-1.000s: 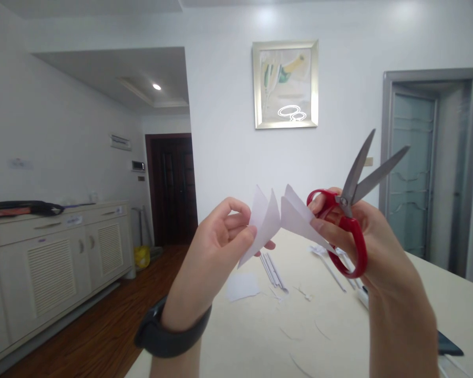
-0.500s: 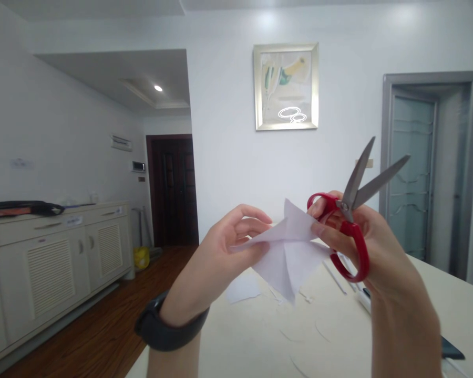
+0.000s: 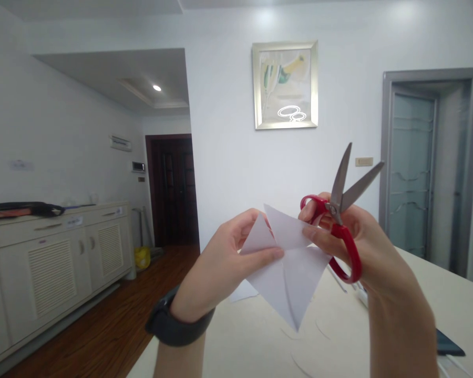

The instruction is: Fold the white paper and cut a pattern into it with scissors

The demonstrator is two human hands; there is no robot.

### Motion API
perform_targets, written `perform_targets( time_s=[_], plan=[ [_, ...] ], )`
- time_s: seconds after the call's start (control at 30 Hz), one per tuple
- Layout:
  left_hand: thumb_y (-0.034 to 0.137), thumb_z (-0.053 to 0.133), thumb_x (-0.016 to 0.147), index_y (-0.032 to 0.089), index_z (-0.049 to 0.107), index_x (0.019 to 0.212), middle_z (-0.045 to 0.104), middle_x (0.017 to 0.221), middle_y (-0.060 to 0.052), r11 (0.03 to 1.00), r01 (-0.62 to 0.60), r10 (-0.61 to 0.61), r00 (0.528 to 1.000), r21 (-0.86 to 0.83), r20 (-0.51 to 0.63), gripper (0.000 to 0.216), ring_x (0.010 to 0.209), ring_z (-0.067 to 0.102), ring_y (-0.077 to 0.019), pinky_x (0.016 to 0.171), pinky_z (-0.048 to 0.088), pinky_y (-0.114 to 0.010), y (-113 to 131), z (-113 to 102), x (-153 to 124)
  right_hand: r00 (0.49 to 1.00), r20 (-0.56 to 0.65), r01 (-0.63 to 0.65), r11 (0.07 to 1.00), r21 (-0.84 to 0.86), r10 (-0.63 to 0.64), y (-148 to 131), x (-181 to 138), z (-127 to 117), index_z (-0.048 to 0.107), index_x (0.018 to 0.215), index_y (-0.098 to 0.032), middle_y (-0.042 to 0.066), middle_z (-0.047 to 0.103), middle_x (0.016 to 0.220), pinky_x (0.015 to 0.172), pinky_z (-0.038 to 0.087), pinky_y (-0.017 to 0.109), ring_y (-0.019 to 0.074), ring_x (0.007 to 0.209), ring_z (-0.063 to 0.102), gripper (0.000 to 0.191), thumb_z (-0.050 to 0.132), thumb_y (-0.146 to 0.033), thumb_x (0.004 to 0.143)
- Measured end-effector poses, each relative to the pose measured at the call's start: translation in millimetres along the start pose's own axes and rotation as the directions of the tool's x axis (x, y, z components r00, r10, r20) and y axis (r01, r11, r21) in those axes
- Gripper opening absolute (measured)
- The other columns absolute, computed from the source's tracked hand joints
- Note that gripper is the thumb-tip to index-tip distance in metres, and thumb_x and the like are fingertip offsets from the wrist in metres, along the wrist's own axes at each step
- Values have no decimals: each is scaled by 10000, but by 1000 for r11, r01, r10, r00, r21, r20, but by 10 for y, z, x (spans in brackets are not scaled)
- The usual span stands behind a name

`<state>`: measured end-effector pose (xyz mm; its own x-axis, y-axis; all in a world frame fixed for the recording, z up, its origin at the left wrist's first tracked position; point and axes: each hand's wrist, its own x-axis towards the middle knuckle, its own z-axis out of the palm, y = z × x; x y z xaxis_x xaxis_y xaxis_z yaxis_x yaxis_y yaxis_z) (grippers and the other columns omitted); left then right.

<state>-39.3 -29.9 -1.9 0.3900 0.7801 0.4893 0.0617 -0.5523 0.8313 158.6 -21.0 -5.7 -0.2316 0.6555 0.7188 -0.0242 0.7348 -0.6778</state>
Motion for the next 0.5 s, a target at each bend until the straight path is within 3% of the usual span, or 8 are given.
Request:
perform_targets(
  time_s=[0.2, 0.5],
  plan=[
    [93, 689, 734, 212, 627, 927, 677, 832, 34, 999, -4, 6, 998, 38, -67, 236, 687, 606, -107, 595, 475, -182, 6, -13, 15, 999, 25, -39, 999, -3, 39, -2, 25, -34, 581, 818, -212, 0, 535, 813, 504, 391, 179, 106, 652, 488, 83, 664, -217, 811],
    [325, 706, 760, 228, 651, 1026, 719, 969, -30, 998, -51, 59, 973, 40, -225, 288, 810, 660, -203, 667, 521, -272, -53, -10, -26, 999, -15, -43, 999, 4, 44, -21, 19, -55, 599, 820, -216, 15, 551, 828, 556, 424, 213, 133, 695, 508, 162, 702, -338, 793]
  ],
)
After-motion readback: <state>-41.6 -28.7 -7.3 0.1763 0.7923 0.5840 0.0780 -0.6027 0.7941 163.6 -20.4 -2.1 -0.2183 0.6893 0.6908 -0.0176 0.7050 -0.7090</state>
